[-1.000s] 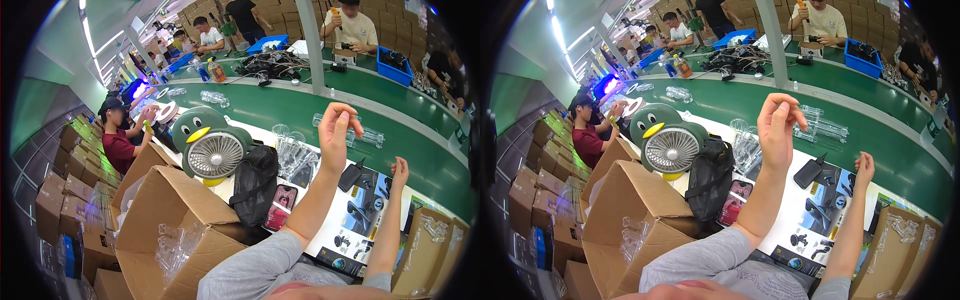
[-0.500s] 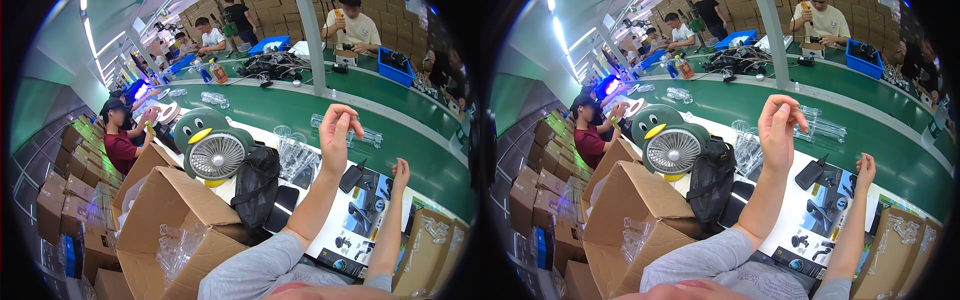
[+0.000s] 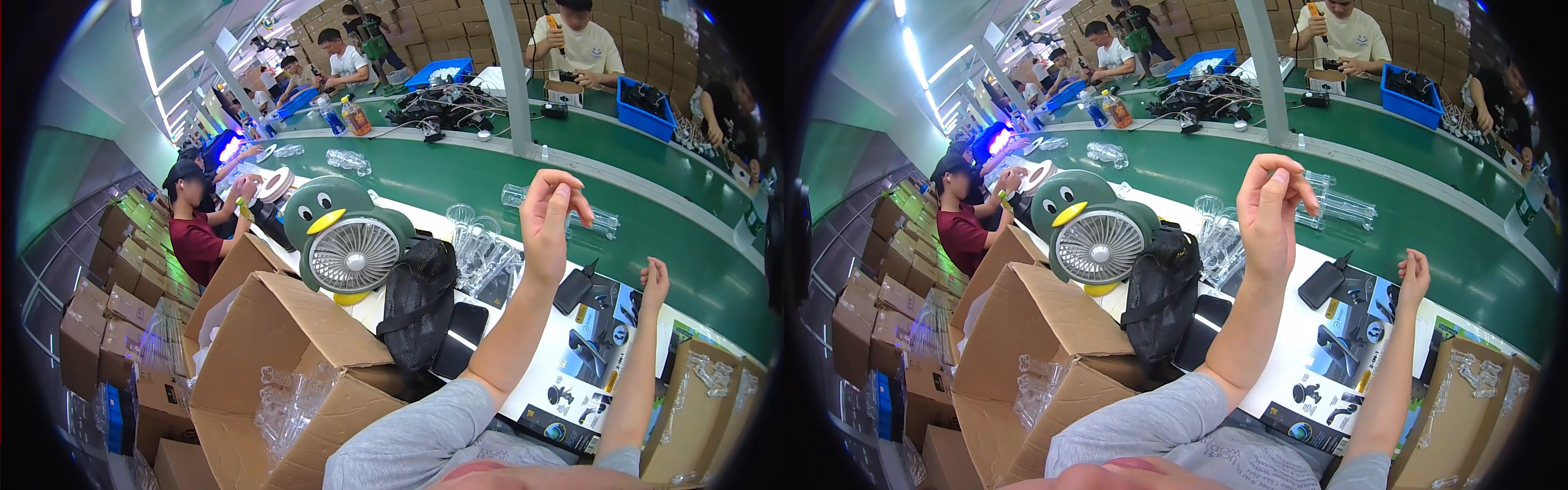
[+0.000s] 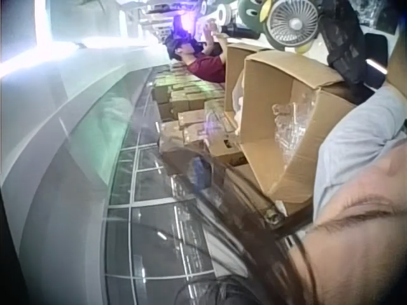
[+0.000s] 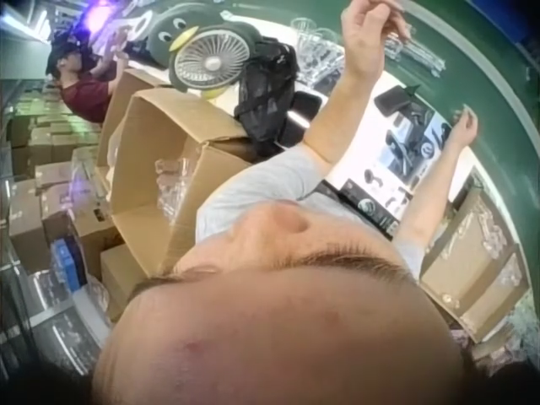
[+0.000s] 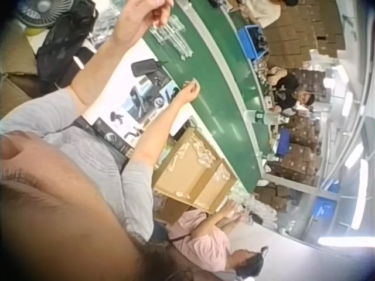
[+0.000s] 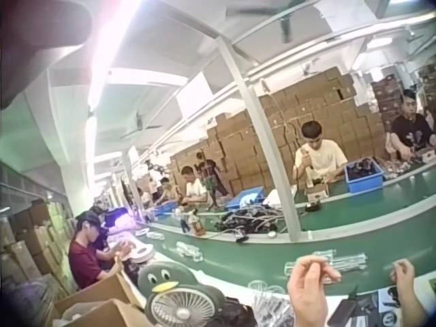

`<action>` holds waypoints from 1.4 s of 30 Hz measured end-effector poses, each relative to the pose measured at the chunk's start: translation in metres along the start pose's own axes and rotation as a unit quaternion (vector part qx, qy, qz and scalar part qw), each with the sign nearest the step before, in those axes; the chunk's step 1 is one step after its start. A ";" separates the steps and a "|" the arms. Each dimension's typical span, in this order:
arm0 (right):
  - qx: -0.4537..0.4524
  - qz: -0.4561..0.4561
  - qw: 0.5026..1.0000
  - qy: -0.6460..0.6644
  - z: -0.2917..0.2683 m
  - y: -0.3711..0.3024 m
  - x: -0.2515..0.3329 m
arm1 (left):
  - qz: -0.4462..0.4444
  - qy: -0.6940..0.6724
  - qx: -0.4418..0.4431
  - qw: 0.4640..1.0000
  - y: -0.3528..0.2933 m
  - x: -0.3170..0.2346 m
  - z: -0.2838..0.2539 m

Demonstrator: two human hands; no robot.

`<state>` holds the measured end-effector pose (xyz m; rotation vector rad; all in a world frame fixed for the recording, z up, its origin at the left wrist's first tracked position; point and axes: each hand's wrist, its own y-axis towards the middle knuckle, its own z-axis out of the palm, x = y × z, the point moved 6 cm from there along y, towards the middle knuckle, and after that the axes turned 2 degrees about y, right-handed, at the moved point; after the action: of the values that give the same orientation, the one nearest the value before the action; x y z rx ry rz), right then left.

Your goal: Assembling clear plastic components and applying liquid from a squeeze bottle on a factory production line.

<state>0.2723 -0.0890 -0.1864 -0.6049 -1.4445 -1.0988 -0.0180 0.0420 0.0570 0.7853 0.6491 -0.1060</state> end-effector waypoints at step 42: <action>0.454 -0.243 0.755 -0.406 0.190 -0.185 0.119 | 0.204 -0.231 -0.057 0.949 -0.031 -0.120 -0.055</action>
<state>-0.0002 -0.0272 -0.1052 0.0721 -2.7450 -0.3091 -0.1516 0.0400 0.0779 0.7339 0.0397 0.1243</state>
